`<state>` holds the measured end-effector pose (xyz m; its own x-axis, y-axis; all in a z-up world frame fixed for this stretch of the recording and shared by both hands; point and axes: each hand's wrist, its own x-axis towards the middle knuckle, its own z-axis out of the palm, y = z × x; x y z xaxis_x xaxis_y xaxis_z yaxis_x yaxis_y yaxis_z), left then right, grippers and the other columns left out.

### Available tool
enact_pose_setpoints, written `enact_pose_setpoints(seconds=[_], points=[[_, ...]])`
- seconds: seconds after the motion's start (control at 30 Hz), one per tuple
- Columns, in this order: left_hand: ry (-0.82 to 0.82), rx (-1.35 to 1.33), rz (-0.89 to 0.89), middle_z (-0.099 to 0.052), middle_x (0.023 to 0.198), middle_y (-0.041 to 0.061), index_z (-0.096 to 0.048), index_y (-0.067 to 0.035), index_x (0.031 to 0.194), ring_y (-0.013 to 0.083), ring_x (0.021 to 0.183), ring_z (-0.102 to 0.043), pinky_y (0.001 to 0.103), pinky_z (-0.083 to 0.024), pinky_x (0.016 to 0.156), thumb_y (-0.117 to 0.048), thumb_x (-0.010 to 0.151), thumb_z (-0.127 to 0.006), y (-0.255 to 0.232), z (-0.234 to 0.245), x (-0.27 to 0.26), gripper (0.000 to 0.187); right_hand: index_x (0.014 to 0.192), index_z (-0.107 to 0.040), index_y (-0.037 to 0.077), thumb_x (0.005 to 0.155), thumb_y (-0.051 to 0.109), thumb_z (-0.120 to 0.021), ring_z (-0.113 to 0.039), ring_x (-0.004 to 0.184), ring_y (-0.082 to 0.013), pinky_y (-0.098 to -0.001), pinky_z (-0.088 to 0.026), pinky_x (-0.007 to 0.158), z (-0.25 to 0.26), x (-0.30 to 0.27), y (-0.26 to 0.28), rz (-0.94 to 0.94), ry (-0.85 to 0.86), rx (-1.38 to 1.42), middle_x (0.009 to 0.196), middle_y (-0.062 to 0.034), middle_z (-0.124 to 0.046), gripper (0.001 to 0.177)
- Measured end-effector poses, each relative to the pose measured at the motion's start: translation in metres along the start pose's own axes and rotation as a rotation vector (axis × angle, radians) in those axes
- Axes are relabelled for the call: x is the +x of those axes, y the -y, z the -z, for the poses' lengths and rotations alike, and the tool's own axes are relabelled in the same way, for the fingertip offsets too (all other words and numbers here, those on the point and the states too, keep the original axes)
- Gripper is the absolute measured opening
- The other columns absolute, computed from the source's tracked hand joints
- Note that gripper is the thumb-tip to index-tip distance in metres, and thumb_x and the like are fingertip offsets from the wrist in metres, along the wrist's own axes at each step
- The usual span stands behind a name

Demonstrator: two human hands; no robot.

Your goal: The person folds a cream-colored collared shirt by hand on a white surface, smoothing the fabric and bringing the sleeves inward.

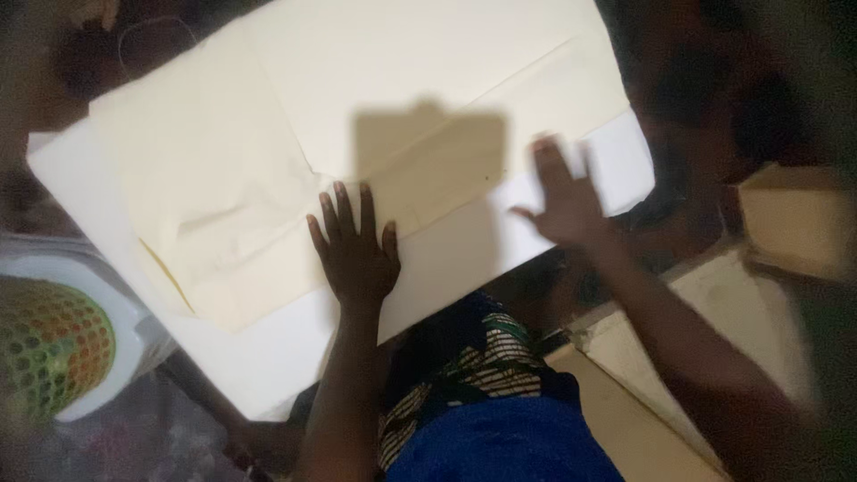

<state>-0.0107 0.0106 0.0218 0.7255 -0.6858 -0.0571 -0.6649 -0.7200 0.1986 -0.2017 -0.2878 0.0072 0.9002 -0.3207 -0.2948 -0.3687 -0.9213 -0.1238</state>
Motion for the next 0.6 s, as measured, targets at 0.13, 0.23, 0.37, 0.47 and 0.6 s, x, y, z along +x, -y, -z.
enact_pose_setpoints(seconds=[0.13,0.23,0.37,0.47,0.6], points=[[-0.033,-0.009,0.000,-0.028,0.170,0.021,-0.036,-0.014,0.164,0.0410,0.158,-0.022,0.062,-0.013,0.127,-0.048,0.110,-0.044,-0.001,-0.001,-0.002,0.064,0.163,-0.015,-0.008,0.102,0.071,-0.031,-0.009,0.161,-0.0338,-0.0647,0.002,0.125,0.011,-0.008,-0.051,-0.204,-0.099,-0.007,0.172,-0.0269,-0.014,0.101],[-0.040,0.015,-0.005,-0.028,0.169,0.021,-0.036,-0.014,0.164,0.0411,0.158,-0.022,0.063,-0.013,0.127,-0.048,0.110,-0.044,-0.002,-0.002,-0.001,0.065,0.167,-0.013,-0.005,0.111,0.060,-0.034,-0.009,0.166,-0.0336,-0.0646,0.001,0.129,0.007,0.006,-0.041,-0.363,-0.235,-0.032,0.176,-0.0244,-0.013,0.089],[0.019,0.033,0.012,-0.027,0.169,0.021,-0.036,-0.014,0.163,0.0409,0.157,-0.021,0.062,-0.013,0.126,-0.048,0.108,-0.043,-0.002,0.001,0.001,0.066,0.164,-0.011,0.003,0.094,0.052,-0.066,-0.006,0.153,-0.0438,-0.0593,-0.006,0.123,-0.006,0.051,0.050,-0.312,-0.184,0.513,0.170,-0.0227,-0.011,0.101],[0.031,0.033,0.019,-0.026,0.170,0.019,-0.037,-0.015,0.163,0.0400,0.158,-0.021,0.062,-0.012,0.126,-0.049,0.107,-0.043,-0.003,0.001,0.003,0.065,0.163,-0.022,0.004,0.095,0.058,-0.060,-0.013,0.159,-0.0356,-0.0587,-0.004,0.127,-0.003,0.081,0.142,0.166,-0.098,0.360,0.170,-0.0195,-0.019,0.094],[0.016,0.040,0.025,-0.027,0.170,0.018,-0.037,-0.017,0.162,0.0384,0.158,-0.021,0.062,-0.012,0.126,-0.050,0.106,-0.042,-0.002,-0.001,0.005,0.065,0.163,-0.023,0.006,0.100,0.065,-0.057,-0.019,0.161,-0.0287,-0.0575,-0.006,0.130,0.007,0.099,0.155,0.424,-0.105,0.233,0.172,-0.0144,-0.023,0.093]])
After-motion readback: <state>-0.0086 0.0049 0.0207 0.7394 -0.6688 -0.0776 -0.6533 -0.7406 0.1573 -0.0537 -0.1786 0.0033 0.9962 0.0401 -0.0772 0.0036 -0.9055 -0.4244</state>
